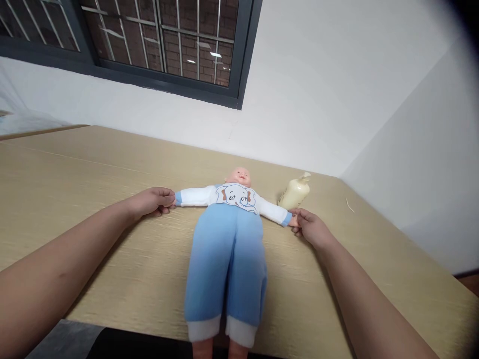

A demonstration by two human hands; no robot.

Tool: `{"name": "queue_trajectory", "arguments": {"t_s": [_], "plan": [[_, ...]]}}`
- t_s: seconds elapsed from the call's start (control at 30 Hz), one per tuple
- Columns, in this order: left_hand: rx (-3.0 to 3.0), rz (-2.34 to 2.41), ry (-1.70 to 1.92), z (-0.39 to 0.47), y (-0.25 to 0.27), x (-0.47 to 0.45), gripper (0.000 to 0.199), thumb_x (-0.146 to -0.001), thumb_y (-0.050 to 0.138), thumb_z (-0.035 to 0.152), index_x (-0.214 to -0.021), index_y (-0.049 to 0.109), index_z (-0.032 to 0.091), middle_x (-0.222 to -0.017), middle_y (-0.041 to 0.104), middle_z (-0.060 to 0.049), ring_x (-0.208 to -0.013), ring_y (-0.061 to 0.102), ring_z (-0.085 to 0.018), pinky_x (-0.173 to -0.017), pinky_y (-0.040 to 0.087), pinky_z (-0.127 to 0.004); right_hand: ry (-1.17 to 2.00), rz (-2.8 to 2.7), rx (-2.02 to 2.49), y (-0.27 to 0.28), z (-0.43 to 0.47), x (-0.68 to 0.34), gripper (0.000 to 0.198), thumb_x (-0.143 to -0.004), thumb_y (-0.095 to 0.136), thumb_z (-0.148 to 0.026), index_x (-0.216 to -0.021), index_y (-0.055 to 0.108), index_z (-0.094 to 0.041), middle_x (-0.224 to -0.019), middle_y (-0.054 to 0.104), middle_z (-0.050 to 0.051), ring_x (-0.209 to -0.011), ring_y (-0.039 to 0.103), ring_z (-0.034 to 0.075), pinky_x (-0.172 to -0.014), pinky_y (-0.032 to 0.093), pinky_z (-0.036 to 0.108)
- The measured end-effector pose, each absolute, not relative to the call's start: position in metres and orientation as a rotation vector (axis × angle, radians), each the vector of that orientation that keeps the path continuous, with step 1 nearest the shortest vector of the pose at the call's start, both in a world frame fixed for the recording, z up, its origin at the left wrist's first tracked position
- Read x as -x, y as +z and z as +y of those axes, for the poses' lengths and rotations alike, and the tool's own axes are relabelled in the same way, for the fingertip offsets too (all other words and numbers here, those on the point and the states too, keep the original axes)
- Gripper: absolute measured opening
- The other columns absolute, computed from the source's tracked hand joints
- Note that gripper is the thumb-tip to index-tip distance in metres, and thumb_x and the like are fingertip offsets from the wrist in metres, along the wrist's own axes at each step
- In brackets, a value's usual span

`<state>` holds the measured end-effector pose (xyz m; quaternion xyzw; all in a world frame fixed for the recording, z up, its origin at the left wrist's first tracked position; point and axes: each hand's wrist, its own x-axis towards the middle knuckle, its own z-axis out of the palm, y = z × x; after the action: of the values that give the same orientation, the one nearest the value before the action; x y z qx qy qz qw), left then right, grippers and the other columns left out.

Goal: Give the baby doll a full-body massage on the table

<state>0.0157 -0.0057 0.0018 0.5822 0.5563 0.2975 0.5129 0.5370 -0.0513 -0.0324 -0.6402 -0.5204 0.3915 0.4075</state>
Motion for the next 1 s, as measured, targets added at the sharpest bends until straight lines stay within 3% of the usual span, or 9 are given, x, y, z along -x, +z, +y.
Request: {"name": "queue_trajectory", "arguments": {"t_s": [0.17, 0.33, 0.57, 0.77, 1.0], "plan": [[-1.356, 1.298, 0.723, -0.007, 0.002, -0.015, 0.021, -0.073, 0.076, 0.037, -0.076, 0.068, 0.018, -0.078, 0.062, -0.005, -0.059, 0.047, -0.011, -0.047, 0.031, -0.020, 0.967, -1.324, 1.623, -0.032, -0.050, -0.535, 0.040, -0.073, 0.057, -0.025, -0.111, 0.064, -0.019, -0.065, 0.064, 0.001, -0.057, 0.056, 0.014, -0.054, 0.044, 0.025], [-1.375, 1.290, 0.707, -0.009, 0.007, -0.014, 0.021, -0.071, 0.078, 0.036, -0.072, 0.069, 0.017, -0.070, 0.059, -0.005, -0.059, 0.047, -0.012, -0.047, 0.032, -0.021, 0.982, -1.371, 1.613, -0.029, -0.052, -0.535, 0.042, -0.069, 0.058, -0.023, -0.110, 0.063, -0.018, -0.066, 0.064, 0.000, -0.058, 0.055, 0.013, -0.055, 0.043, 0.024], [-1.448, 1.409, 0.750, -0.014, 0.011, -0.022, 0.021, -0.062, 0.078, 0.034, -0.071, 0.067, 0.018, -0.063, 0.058, -0.004, -0.055, 0.050, -0.014, -0.046, 0.034, -0.024, 1.021, -1.385, 1.571, -0.019, -0.059, -0.529, 0.041, -0.072, 0.069, -0.033, -0.110, 0.064, -0.018, -0.071, 0.062, 0.000, -0.062, 0.055, 0.014, -0.057, 0.042, 0.026], [-1.665, 1.668, 0.610, -0.018, 0.017, -0.034, 0.020, -0.070, 0.065, 0.037, -0.064, 0.057, 0.020, -0.055, 0.054, -0.001, -0.049, 0.046, -0.014, -0.047, 0.031, -0.026, 1.017, -1.456, 1.573, -0.023, -0.057, -0.530, 0.039, -0.077, 0.072, -0.040, -0.110, 0.067, -0.019, -0.070, 0.057, -0.002, -0.061, 0.049, 0.012, -0.055, 0.036, 0.025], [-1.895, 1.815, 0.556, -0.020, 0.024, -0.037, 0.028, -0.072, 0.062, 0.047, -0.080, 0.066, 0.021, -0.070, 0.064, -0.001, -0.066, 0.059, -0.022, -0.056, 0.036, -0.027, 1.031, -1.448, 1.550, -0.022, -0.058, -0.530, 0.038, -0.077, 0.073, -0.040, -0.108, 0.068, -0.019, -0.069, 0.057, -0.002, -0.062, 0.049, 0.012, -0.056, 0.037, 0.024]]}}
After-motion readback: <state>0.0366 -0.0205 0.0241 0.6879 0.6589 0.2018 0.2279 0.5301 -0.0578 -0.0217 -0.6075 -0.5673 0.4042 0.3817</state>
